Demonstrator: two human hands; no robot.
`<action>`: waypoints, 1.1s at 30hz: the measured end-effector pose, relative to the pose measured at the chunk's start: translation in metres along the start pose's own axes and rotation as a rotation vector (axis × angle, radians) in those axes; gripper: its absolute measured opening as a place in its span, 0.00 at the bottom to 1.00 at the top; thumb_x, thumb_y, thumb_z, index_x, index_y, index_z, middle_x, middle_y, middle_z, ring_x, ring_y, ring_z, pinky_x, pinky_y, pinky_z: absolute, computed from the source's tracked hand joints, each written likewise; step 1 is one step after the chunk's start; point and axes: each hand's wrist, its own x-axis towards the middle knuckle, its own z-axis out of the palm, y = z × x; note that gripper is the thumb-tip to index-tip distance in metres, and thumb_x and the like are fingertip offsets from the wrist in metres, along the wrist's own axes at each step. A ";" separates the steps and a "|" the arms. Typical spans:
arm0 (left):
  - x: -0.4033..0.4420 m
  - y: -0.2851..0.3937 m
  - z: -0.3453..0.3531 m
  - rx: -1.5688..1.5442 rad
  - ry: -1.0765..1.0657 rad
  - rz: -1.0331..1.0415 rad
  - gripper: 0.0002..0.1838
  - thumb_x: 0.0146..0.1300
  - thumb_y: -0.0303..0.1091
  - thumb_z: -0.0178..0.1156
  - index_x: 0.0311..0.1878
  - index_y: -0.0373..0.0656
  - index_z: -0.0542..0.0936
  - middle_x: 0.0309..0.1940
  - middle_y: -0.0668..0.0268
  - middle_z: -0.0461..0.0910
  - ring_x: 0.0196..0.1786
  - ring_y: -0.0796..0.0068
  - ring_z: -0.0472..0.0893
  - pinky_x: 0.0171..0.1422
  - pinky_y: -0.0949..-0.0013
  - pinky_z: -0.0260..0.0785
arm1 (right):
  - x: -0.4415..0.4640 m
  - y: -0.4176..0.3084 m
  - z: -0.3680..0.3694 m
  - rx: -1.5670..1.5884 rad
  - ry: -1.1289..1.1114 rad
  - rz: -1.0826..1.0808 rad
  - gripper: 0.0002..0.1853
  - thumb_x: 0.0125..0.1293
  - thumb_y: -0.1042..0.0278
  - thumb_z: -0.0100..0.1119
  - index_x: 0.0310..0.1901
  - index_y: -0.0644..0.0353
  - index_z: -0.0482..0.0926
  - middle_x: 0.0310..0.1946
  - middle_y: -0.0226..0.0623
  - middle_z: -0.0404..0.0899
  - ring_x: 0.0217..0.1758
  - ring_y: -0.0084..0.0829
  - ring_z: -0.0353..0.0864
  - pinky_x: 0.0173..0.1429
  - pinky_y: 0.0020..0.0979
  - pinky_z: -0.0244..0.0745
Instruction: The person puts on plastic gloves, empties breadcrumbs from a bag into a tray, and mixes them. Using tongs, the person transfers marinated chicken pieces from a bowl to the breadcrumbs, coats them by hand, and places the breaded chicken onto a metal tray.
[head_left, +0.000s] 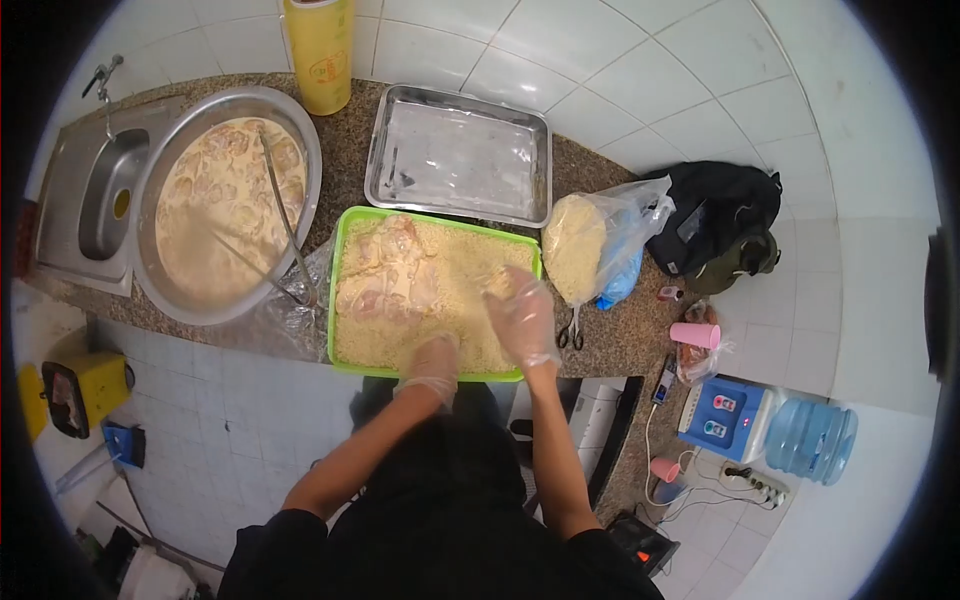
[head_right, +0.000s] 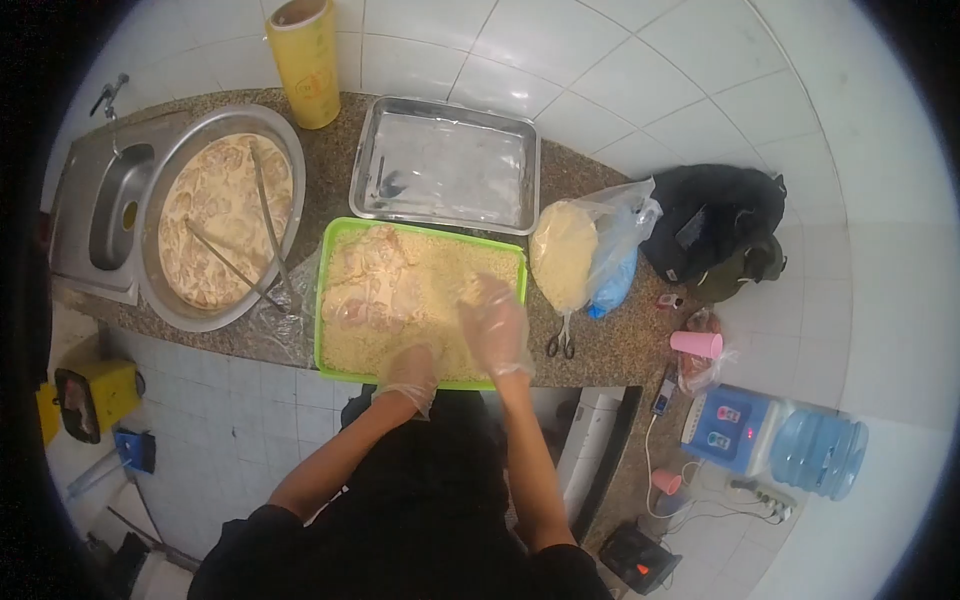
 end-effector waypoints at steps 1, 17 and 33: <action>0.002 0.000 0.005 -0.036 -0.014 -0.009 0.09 0.64 0.26 0.54 0.39 0.37 0.84 0.39 0.43 0.84 0.45 0.42 0.85 0.49 0.46 0.78 | -0.009 -0.001 0.002 -0.016 -0.036 -0.077 0.34 0.56 0.56 0.77 0.58 0.73 0.78 0.48 0.60 0.84 0.51 0.53 0.86 0.55 0.43 0.80; 0.025 0.015 0.014 0.293 0.475 0.458 0.15 0.66 0.30 0.54 0.52 0.37 0.81 0.46 0.47 0.85 0.47 0.49 0.86 0.48 0.47 0.76 | -0.006 0.059 -0.005 0.371 -0.301 0.196 0.30 0.58 0.56 0.69 0.59 0.66 0.80 0.43 0.58 0.86 0.45 0.55 0.87 0.52 0.45 0.81; 0.119 0.027 0.010 0.664 0.353 0.235 0.16 0.63 0.37 0.59 0.53 0.47 0.80 0.42 0.59 0.79 0.45 0.56 0.79 0.46 0.46 0.68 | 0.040 0.134 0.100 0.007 -0.323 0.237 0.16 0.63 0.57 0.65 0.33 0.64 0.87 0.29 0.59 0.84 0.35 0.56 0.87 0.39 0.50 0.80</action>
